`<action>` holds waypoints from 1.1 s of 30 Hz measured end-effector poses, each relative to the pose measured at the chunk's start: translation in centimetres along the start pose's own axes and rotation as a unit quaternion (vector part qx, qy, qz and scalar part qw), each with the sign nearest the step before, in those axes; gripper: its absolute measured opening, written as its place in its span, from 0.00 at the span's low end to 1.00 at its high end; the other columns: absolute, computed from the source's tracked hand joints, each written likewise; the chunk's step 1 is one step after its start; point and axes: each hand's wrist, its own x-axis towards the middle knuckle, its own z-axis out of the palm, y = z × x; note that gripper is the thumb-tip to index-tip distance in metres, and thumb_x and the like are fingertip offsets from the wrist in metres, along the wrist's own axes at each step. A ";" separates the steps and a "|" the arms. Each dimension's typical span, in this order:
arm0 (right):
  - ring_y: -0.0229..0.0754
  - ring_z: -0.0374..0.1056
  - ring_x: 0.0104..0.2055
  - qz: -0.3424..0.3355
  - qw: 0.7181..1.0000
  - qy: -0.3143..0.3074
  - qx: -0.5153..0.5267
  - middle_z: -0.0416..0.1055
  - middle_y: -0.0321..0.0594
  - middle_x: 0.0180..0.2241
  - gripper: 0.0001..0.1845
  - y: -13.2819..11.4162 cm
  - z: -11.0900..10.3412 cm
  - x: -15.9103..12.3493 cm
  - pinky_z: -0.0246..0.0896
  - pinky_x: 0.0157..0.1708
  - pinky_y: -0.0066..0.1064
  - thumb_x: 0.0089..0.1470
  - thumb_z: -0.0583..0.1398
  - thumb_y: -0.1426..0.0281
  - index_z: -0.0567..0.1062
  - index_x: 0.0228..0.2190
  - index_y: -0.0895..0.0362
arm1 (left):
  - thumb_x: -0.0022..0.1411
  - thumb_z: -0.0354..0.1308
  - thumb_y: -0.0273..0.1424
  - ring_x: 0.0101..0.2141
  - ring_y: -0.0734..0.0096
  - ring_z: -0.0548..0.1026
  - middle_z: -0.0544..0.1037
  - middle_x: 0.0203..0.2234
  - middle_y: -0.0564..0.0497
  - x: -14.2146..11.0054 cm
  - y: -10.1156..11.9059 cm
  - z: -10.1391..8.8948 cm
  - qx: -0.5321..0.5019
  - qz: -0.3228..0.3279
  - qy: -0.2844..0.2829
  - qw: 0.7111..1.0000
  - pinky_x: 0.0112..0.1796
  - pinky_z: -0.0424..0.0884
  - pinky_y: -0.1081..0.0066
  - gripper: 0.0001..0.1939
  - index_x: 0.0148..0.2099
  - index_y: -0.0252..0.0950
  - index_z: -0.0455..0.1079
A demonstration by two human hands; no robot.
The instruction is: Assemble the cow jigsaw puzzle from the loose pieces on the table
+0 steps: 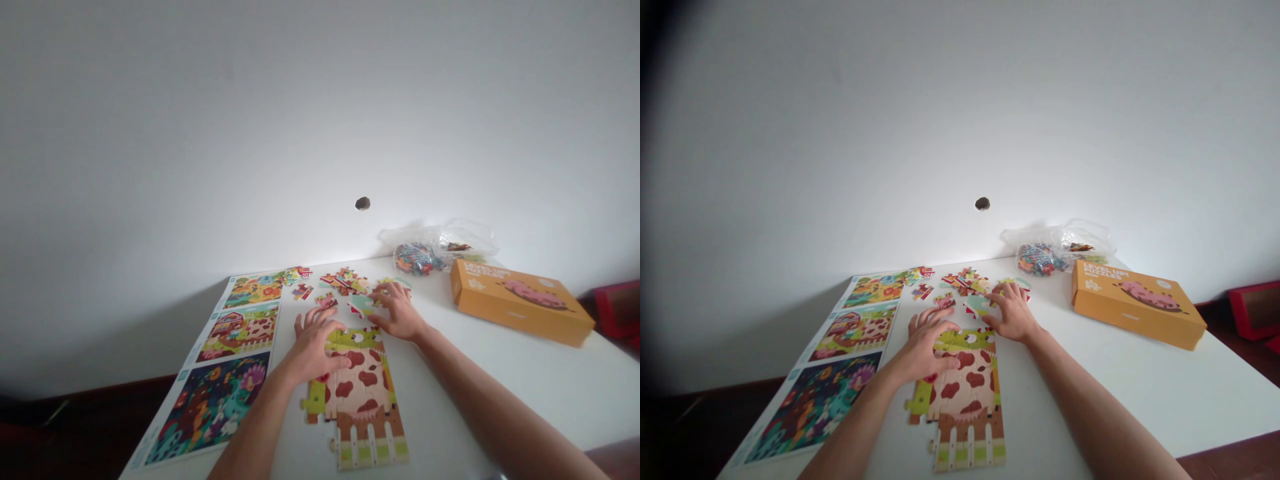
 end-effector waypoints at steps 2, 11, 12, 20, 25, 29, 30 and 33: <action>0.56 0.58 0.53 0.007 1.000 -0.007 -0.003 0.65 0.47 0.50 0.25 0.1 0.1 0.0 0.53 0.53 0.52 0.53 0.64 0.54 0.75 0.50 0.50 | 0.43 0.72 0.43 0.64 0.40 0.52 0.63 0.64 0.49 0.0 0.1 0.0 -0.001 -0.001 0.000 1.000 0.59 0.41 0.32 0.29 0.49 0.49 0.72; 0.56 0.58 0.53 0.039 0.999 0.019 -0.024 0.66 0.47 0.50 0.25 0.8 0.8 0.1 0.53 0.52 0.52 0.54 0.62 0.53 0.75 0.51 0.49 | 0.42 0.73 0.42 0.64 0.39 0.52 0.62 0.64 0.48 0.1 0.1 0.0 -0.006 -0.005 -0.001 1.000 0.59 0.40 0.31 0.30 0.49 0.49 0.72; 0.56 0.58 0.53 0.060 0.997 0.035 -0.033 0.66 0.48 0.49 0.24 1.0 0.9 0.1 0.54 0.52 0.52 0.55 0.62 0.53 0.74 0.51 0.49 | 0.42 0.73 0.42 0.64 0.39 0.52 0.63 0.64 0.48 0.1 0.1 0.0 -0.007 -0.006 -0.001 1.000 0.59 0.40 0.31 0.30 0.50 0.49 0.72; 0.60 0.59 0.50 0.231 0.957 0.138 -0.106 0.66 0.52 0.46 0.23 2.4 1.6 0.2 0.53 0.50 0.56 0.54 0.61 0.51 0.78 0.45 0.51 | 0.42 0.73 0.42 0.65 0.40 0.52 0.63 0.64 0.49 0.1 0.3 -0.2 -0.008 -0.011 -0.006 1.000 0.59 0.38 0.31 0.29 0.49 0.49 0.72; 0.62 0.60 0.50 0.261 0.949 0.128 -0.124 0.67 0.53 0.45 0.24 2.5 1.6 0.2 0.51 0.50 0.57 0.53 0.61 0.50 0.79 0.45 0.52 | 0.42 0.73 0.41 0.65 0.40 0.52 0.63 0.64 0.49 0.1 0.4 -0.2 -0.007 -0.013 -0.008 1.000 0.59 0.38 0.31 0.29 0.49 0.50 0.72; 0.61 0.60 0.50 0.267 0.947 0.130 -0.125 0.67 0.52 0.45 0.23 2.4 1.6 0.3 0.50 0.50 0.56 0.53 0.61 0.51 0.79 0.45 0.51 | 0.42 0.73 0.41 0.65 0.41 0.52 0.63 0.64 0.49 0.0 0.3 -0.2 -0.005 -0.010 -0.005 1.000 0.59 0.38 0.31 0.31 0.50 0.51 0.72; 0.60 0.60 0.50 0.274 0.945 0.123 -0.126 0.67 0.52 0.45 0.23 2.3 1.6 0.3 0.50 0.51 0.55 0.54 0.61 0.52 0.78 0.46 0.51 | 0.42 0.73 0.41 0.65 0.41 0.52 0.63 0.64 0.49 0.0 0.2 -0.1 -0.005 -0.011 -0.006 1.000 0.59 0.38 0.31 0.31 0.50 0.51 0.71; 0.60 0.58 0.52 0.307 0.939 0.088 -0.131 0.65 0.51 0.47 0.25 1.8 1.2 0.5 0.48 0.53 0.52 0.54 0.59 0.51 0.77 0.48 0.51 | 0.42 0.73 0.42 0.65 0.42 0.51 0.62 0.64 0.50 0.1 0.2 0.0 -0.003 -0.017 -0.011 1.000 0.60 0.38 0.32 0.30 0.50 0.50 0.71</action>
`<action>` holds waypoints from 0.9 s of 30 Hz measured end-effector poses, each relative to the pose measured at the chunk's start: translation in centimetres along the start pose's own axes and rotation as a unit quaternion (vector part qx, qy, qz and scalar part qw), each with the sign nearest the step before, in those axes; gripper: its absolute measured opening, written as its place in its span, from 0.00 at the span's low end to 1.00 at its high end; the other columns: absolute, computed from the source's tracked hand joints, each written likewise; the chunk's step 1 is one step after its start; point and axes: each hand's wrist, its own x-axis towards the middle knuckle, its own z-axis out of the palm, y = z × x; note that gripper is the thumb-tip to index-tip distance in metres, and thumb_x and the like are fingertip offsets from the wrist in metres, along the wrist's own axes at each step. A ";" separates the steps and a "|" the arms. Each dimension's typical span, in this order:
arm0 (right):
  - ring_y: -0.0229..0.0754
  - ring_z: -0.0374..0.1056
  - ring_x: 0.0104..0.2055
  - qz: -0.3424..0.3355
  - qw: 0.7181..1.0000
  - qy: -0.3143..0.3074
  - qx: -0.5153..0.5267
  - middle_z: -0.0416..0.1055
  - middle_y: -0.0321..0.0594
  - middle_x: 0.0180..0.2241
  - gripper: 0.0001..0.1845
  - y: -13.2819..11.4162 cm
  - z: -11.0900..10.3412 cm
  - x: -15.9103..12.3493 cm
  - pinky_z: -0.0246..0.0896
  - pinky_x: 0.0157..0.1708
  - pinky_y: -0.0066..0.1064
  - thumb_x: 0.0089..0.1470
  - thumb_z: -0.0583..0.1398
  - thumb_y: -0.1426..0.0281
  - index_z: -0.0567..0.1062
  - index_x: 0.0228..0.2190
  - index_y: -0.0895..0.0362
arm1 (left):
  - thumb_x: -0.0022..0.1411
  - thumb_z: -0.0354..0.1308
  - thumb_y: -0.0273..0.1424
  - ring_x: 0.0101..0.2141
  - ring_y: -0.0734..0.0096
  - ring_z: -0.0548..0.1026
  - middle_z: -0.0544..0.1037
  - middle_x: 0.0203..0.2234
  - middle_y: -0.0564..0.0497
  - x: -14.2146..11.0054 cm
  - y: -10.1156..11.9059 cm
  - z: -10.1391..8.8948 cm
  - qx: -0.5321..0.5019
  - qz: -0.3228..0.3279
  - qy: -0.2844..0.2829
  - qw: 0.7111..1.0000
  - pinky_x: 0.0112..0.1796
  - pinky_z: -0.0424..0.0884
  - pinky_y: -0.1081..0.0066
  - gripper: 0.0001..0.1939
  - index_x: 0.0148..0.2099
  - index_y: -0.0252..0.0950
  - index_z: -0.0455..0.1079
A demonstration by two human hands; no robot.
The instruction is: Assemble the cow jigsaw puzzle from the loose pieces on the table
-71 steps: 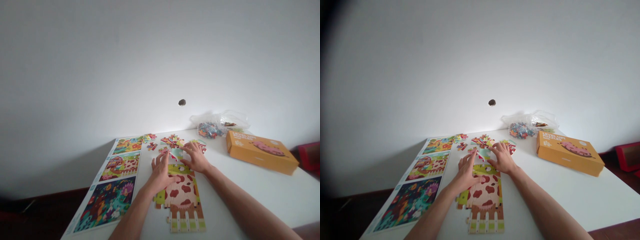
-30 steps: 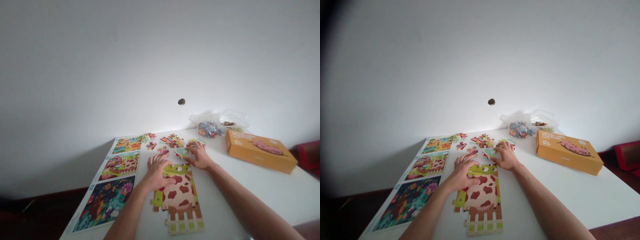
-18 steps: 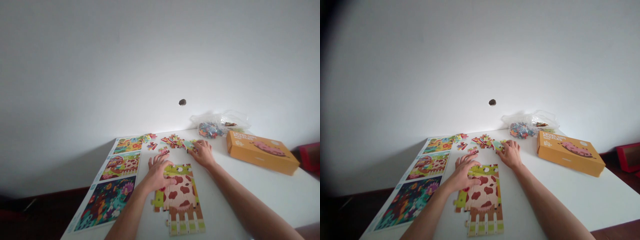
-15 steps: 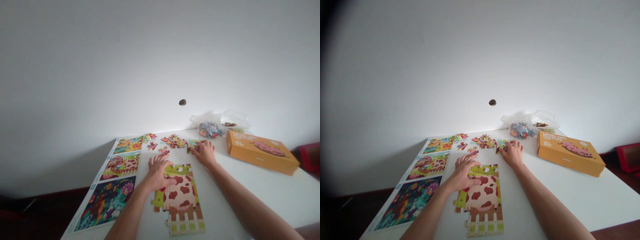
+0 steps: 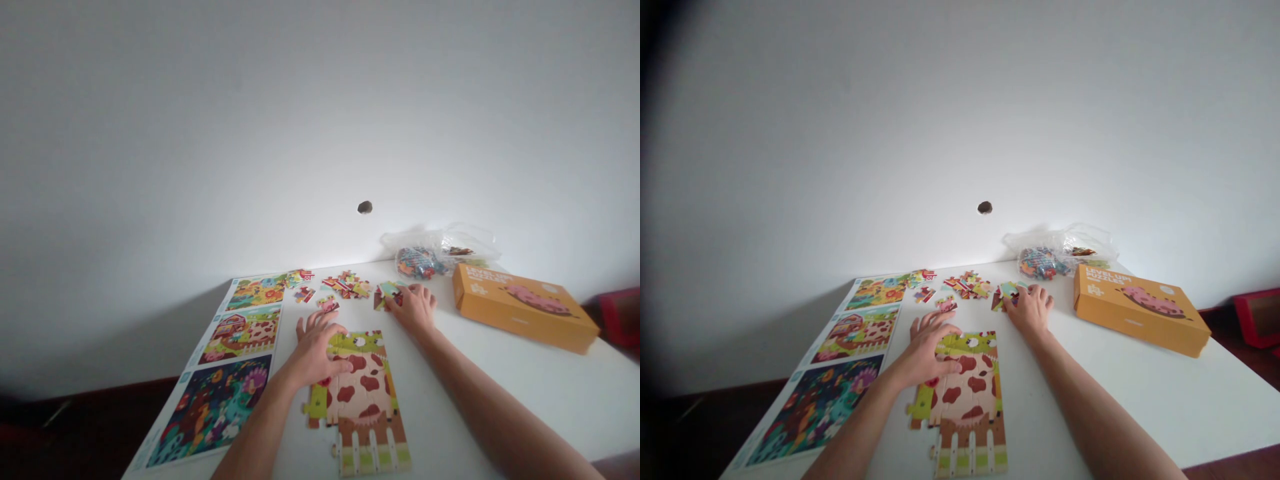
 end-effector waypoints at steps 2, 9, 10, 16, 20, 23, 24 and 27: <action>0.58 0.58 0.53 0.013 1.000 -0.017 -0.010 0.65 0.50 0.48 0.25 -0.2 -0.3 0.0 0.47 0.54 0.50 0.55 0.59 0.51 0.76 0.50 0.51 | 0.42 0.73 0.43 0.65 0.42 0.51 0.62 0.64 0.51 0.0 0.0 0.0 0.004 -0.005 -0.002 1.000 0.60 0.38 0.32 0.30 0.49 0.50 0.72; 0.57 0.56 0.55 0.024 0.999 -0.034 -0.019 0.63 0.50 0.51 0.26 -0.4 -0.4 0.0 0.44 0.55 0.49 0.56 0.58 0.51 0.75 0.51 0.50 | 0.42 0.72 0.43 0.65 0.44 0.51 0.62 0.64 0.52 0.0 0.3 -0.1 0.007 -0.009 -0.003 1.000 0.61 0.36 0.34 0.30 0.49 0.50 0.71; 0.58 0.55 0.55 0.026 0.999 -0.036 -0.019 0.62 0.51 0.51 0.26 -0.4 -0.4 0.0 0.44 0.55 0.49 0.56 0.58 0.51 0.75 0.51 0.50 | 0.42 0.73 0.43 0.65 0.44 0.51 0.62 0.64 0.52 -0.1 0.3 -0.2 0.005 -0.009 -0.003 1.000 0.61 0.36 0.33 0.30 0.49 0.51 0.71; 0.59 0.54 0.56 0.030 0.999 -0.040 -0.021 0.61 0.52 0.53 0.27 -0.4 -0.5 0.1 0.44 0.55 0.50 0.55 0.58 0.50 0.75 0.52 0.50 | 0.42 0.72 0.43 0.65 0.44 0.50 0.62 0.64 0.51 0.0 0.4 -0.3 0.001 -0.010 -0.003 1.000 0.61 0.35 0.34 0.29 0.49 0.50 0.71; 0.59 0.53 0.57 0.034 0.998 -0.039 -0.023 0.60 0.53 0.54 0.27 -0.3 -0.4 0.1 0.43 0.55 0.50 0.56 0.58 0.50 0.75 0.52 0.50 | 0.44 0.71 0.43 0.65 0.44 0.51 0.62 0.64 0.51 0.0 0.5 -0.3 0.001 -0.009 -0.003 1.000 0.60 0.35 0.34 0.28 0.49 0.49 0.72; 0.60 0.53 0.57 0.034 0.998 -0.040 -0.026 0.60 0.53 0.55 0.27 -0.3 -0.2 0.2 0.43 0.55 0.50 0.56 0.58 0.50 0.75 0.52 0.50 | 0.44 0.71 0.43 0.65 0.44 0.51 0.62 0.64 0.51 -0.1 0.4 -0.3 0.002 -0.009 -0.002 1.000 0.60 0.34 0.33 0.28 0.49 0.49 0.72; 0.59 0.53 0.57 0.034 0.998 -0.039 -0.027 0.60 0.53 0.55 0.27 -0.2 -0.2 0.2 0.43 0.55 0.50 0.56 0.58 0.50 0.75 0.52 0.50 | 0.43 0.72 0.43 0.65 0.43 0.51 0.62 0.64 0.51 -0.1 0.4 -0.3 0.003 -0.009 -0.002 1.000 0.60 0.35 0.33 0.29 0.49 0.49 0.72; 0.59 0.53 0.57 0.035 0.998 -0.035 -0.030 0.60 0.53 0.55 0.27 -0.2 -0.1 0.2 0.43 0.55 0.49 0.56 0.58 0.49 0.75 0.52 0.49 | 0.42 0.73 0.43 0.65 0.43 0.51 0.62 0.64 0.51 -0.1 0.5 -0.3 0.005 -0.009 -0.003 1.000 0.60 0.35 0.33 0.30 0.49 0.49 0.71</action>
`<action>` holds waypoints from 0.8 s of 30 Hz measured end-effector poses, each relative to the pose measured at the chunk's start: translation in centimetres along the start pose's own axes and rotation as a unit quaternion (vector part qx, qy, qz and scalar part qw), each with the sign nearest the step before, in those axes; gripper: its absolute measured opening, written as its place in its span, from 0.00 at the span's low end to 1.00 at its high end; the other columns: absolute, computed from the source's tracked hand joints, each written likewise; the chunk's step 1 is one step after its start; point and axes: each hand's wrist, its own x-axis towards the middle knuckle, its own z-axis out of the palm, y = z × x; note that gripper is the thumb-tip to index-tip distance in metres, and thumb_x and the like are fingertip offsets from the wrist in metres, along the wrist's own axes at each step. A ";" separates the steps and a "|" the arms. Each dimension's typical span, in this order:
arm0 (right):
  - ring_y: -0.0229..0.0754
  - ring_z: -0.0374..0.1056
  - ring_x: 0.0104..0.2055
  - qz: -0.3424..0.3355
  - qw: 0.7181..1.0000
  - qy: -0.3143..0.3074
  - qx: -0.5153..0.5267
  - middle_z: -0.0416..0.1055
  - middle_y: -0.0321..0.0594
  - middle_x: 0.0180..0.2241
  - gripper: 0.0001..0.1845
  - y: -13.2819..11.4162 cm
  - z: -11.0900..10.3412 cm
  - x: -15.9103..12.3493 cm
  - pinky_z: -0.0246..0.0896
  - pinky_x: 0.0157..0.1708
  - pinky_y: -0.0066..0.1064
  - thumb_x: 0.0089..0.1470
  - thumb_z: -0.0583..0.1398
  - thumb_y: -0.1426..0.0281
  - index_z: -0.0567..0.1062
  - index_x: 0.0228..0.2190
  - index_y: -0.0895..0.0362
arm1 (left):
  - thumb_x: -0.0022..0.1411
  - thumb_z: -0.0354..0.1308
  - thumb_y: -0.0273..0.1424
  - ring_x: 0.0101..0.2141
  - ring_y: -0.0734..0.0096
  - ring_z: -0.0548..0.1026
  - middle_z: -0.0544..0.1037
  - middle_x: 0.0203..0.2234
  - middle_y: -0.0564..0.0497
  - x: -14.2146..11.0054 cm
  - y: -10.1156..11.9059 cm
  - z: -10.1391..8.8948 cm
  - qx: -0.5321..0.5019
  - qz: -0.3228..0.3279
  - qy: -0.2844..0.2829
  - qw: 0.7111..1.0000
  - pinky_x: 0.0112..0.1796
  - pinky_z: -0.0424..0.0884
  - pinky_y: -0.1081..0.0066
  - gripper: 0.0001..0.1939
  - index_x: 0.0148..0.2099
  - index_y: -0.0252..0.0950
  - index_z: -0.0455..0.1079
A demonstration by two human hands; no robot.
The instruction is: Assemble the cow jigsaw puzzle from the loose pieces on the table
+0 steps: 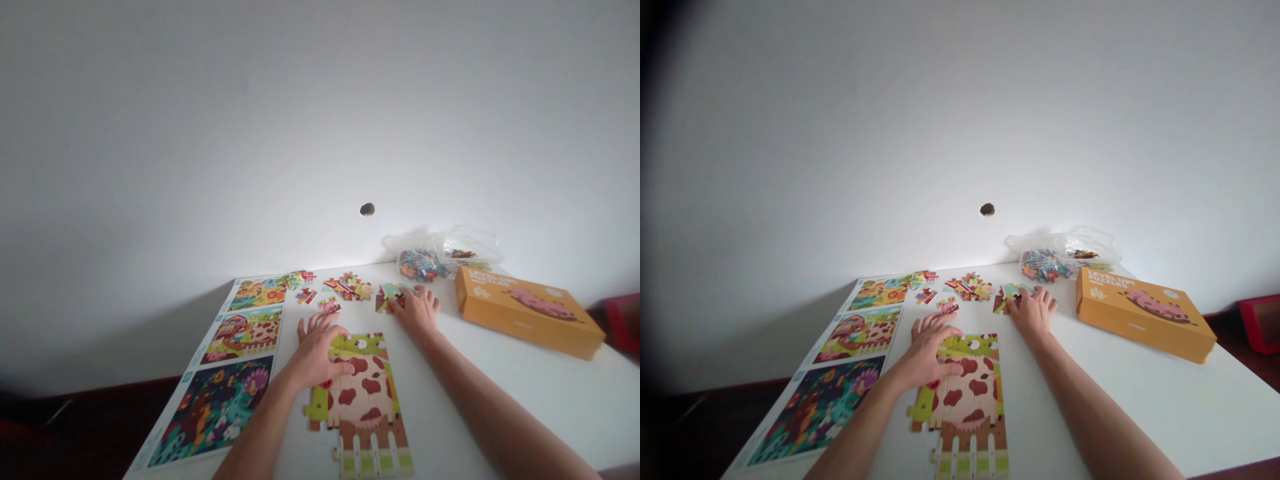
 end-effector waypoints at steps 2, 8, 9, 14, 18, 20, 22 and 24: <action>0.59 0.54 0.57 0.001 1.000 0.002 -0.004 0.61 0.52 0.55 0.26 0.0 0.0 0.0 0.43 0.55 0.49 0.56 0.58 0.50 0.75 0.52 0.49 | 0.42 0.73 0.43 0.65 0.43 0.51 0.62 0.64 0.51 0.0 0.0 0.0 0.001 -0.001 0.000 1.000 0.60 0.36 0.33 0.30 0.49 0.50 0.71; 0.58 0.54 0.57 0.004 1.000 -0.006 -0.008 0.61 0.52 0.55 0.27 0.0 -0.1 0.0 0.45 0.55 0.48 0.56 0.58 0.49 0.74 0.53 0.47 | 0.43 0.72 0.44 0.65 0.42 0.51 0.62 0.64 0.50 0.0 -0.1 0.0 -0.002 0.003 0.001 1.000 0.60 0.36 0.32 0.29 0.49 0.50 0.71; 0.58 0.54 0.57 0.005 1.000 -0.008 -0.008 0.60 0.52 0.55 0.27 -0.1 0.0 0.1 0.45 0.55 0.48 0.57 0.58 0.49 0.73 0.53 0.47 | 0.43 0.72 0.45 0.65 0.42 0.51 0.62 0.64 0.50 -0.1 -0.1 -0.1 -0.002 0.003 0.002 1.000 0.60 0.36 0.32 0.29 0.49 0.50 0.72; 0.58 0.54 0.57 0.011 1.000 -0.018 -0.007 0.60 0.51 0.54 0.27 -0.1 0.1 0.1 0.45 0.55 0.49 0.57 0.57 0.49 0.72 0.54 0.46 | 0.48 0.69 0.46 0.64 0.42 0.53 0.63 0.63 0.50 -0.1 -0.2 -0.1 -0.003 0.009 0.019 1.000 0.60 0.37 0.32 0.25 0.48 0.50 0.73; 0.59 0.55 0.56 0.011 1.000 -0.021 -0.004 0.61 0.50 0.53 0.27 -0.1 0.0 0.0 0.46 0.55 0.49 0.56 0.57 0.49 0.72 0.54 0.46 | 0.57 0.62 0.40 0.62 0.49 0.57 0.66 0.62 0.52 0.3 -0.8 0.1 0.018 -0.002 0.096 0.995 0.61 0.43 0.37 0.18 0.50 0.48 0.71; 0.59 0.56 0.56 0.007 1.000 -0.017 0.002 0.61 0.51 0.53 0.28 -0.1 0.1 0.0 0.47 0.55 0.50 0.56 0.58 0.49 0.72 0.54 0.46 | 0.61 0.58 0.36 0.61 0.52 0.60 0.68 0.60 0.51 0.6 -1.4 0.3 0.034 -0.020 0.143 0.989 0.60 0.48 0.42 0.17 0.53 0.47 0.70; 0.60 0.55 0.57 0.003 1.000 -0.003 0.011 0.61 0.52 0.54 0.28 -0.2 0.1 0.1 0.46 0.55 0.51 0.55 0.58 0.51 0.73 0.54 0.47 | 0.62 0.56 0.33 0.60 0.54 0.61 0.69 0.59 0.50 1.0 -2.0 0.6 0.045 -0.035 0.174 0.983 0.59 0.52 0.46 0.19 0.56 0.47 0.68; 0.60 0.55 0.58 -0.008 0.999 0.023 0.023 0.61 0.51 0.55 0.26 -0.2 0.0 0.1 0.44 0.57 0.52 0.55 0.59 0.53 0.73 0.53 0.48 | 0.62 0.55 0.31 0.59 0.55 0.62 0.70 0.58 0.51 1.2 -2.6 0.9 0.054 -0.043 0.189 0.980 0.59 0.54 0.48 0.22 0.59 0.49 0.67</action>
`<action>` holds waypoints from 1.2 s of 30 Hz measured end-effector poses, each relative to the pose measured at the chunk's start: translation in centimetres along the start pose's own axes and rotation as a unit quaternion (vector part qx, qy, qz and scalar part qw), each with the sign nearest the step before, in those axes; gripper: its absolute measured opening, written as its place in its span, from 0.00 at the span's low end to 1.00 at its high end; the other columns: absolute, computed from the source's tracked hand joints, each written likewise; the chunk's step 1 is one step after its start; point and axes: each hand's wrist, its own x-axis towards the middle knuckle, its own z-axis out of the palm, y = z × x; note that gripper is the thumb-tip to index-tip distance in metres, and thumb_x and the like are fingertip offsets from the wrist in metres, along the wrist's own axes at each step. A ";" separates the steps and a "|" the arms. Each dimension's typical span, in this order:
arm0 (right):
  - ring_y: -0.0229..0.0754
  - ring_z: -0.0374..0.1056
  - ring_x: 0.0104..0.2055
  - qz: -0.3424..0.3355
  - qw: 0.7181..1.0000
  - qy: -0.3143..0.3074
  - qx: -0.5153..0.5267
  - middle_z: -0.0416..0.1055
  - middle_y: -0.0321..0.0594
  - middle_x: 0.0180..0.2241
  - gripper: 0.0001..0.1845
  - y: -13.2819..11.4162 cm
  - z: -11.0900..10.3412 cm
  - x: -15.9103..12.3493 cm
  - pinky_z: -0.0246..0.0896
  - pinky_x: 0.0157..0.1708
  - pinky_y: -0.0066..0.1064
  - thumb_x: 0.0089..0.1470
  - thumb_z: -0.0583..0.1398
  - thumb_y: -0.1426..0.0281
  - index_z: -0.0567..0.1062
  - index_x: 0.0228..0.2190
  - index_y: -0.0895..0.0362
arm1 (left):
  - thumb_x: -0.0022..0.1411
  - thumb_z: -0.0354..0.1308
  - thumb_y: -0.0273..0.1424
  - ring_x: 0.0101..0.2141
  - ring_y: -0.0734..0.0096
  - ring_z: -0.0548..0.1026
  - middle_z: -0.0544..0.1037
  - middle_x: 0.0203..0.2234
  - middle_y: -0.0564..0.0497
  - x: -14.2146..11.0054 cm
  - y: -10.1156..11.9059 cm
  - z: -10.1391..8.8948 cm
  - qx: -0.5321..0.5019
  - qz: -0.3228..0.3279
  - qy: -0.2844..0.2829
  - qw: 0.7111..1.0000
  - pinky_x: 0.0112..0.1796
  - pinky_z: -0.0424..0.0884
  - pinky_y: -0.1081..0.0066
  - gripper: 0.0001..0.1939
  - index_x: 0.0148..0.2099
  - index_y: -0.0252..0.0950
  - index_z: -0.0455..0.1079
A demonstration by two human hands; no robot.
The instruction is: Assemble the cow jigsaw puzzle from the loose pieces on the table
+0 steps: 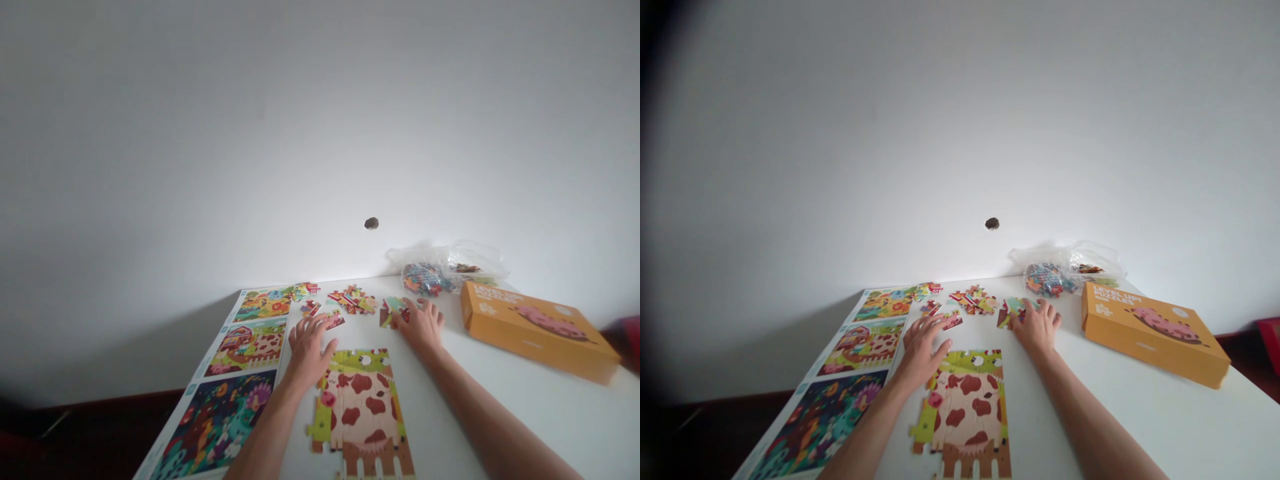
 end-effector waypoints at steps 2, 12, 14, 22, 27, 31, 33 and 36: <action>0.58 0.55 0.58 -0.039 0.998 0.032 0.028 0.61 0.50 0.56 0.23 -0.2 -0.3 -0.2 0.44 0.58 0.51 0.56 0.58 0.56 0.74 0.52 0.49 | 0.63 0.54 0.30 0.60 0.54 0.61 0.70 0.58 0.52 0.1 -0.4 0.4 0.008 0.002 0.009 1.000 0.59 0.55 0.48 0.23 0.60 0.50 0.66; 0.55 0.57 0.61 -0.515 0.823 -0.171 0.170 0.59 0.48 0.62 0.31 -4.5 -2.5 -5.5 0.53 0.59 0.47 0.54 0.60 0.57 0.68 0.58 0.52 | 0.70 0.42 0.31 0.66 0.55 0.53 0.66 0.62 0.44 0.9 -1.4 2.0 0.039 0.008 0.074 0.996 0.63 0.56 0.51 0.22 0.62 0.36 0.63; 0.55 0.57 0.62 -0.549 0.794 -0.198 0.169 0.60 0.46 0.62 0.32 -5.0 -2.3 -6.1 0.50 0.61 0.48 0.54 0.60 0.57 0.67 0.59 0.50 | 0.70 0.41 0.33 0.67 0.53 0.50 0.64 0.64 0.43 0.9 -1.2 2.2 0.051 -0.003 0.076 0.996 0.63 0.55 0.50 0.24 0.65 0.34 0.60; 0.57 0.51 0.66 -0.572 0.774 -0.223 0.153 0.55 0.44 0.65 0.33 -5.5 -2.3 -5.9 0.44 0.64 0.51 0.56 0.59 0.56 0.63 0.62 0.46 | 0.68 0.44 0.42 0.69 0.41 0.38 0.46 0.70 0.47 3.5 1.1 2.0 0.127 -0.063 0.062 0.988 0.60 0.31 0.30 0.31 0.71 0.43 0.50; 0.56 0.51 0.66 -0.560 0.779 -0.231 0.163 0.53 0.43 0.66 0.32 -6.5 -2.2 -6.6 0.40 0.65 0.52 0.56 0.59 0.53 0.65 0.61 0.43 | 0.67 0.45 0.42 0.69 0.45 0.33 0.45 0.71 0.46 6.0 0.2 1.3 0.145 -0.064 0.087 0.984 0.61 0.26 0.34 0.33 0.72 0.42 0.46; 0.56 0.53 0.65 -0.554 0.782 -0.223 0.176 0.54 0.43 0.66 0.32 -6.9 -1.5 -6.9 0.40 0.64 0.51 0.54 0.61 0.52 0.67 0.59 0.43 | 0.67 0.47 0.41 0.69 0.42 0.33 0.44 0.71 0.44 6.5 -1.1 1.1 0.131 -0.055 0.107 0.984 0.61 0.26 0.35 0.34 0.72 0.41 0.46; 0.56 0.55 0.63 -0.556 0.781 -0.208 0.195 0.56 0.44 0.63 0.32 -6.9 -1.2 -7.0 0.46 0.62 0.49 0.51 0.62 0.53 0.70 0.57 0.46 | 0.66 0.49 0.43 0.68 0.39 0.34 0.46 0.71 0.45 6.4 -1.3 1.1 0.107 -0.057 0.102 0.987 0.62 0.28 0.35 0.35 0.72 0.42 0.47; 0.52 0.60 0.57 -0.518 0.811 -0.155 0.226 0.64 0.46 0.56 0.24 -6.6 -0.8 -6.9 0.54 0.58 0.45 0.54 0.60 0.59 0.74 0.52 0.51 | 0.67 0.48 0.45 0.68 0.37 0.34 0.46 0.71 0.46 6.3 -1.3 1.1 0.098 -0.059 0.093 0.989 0.62 0.28 0.35 0.36 0.72 0.42 0.45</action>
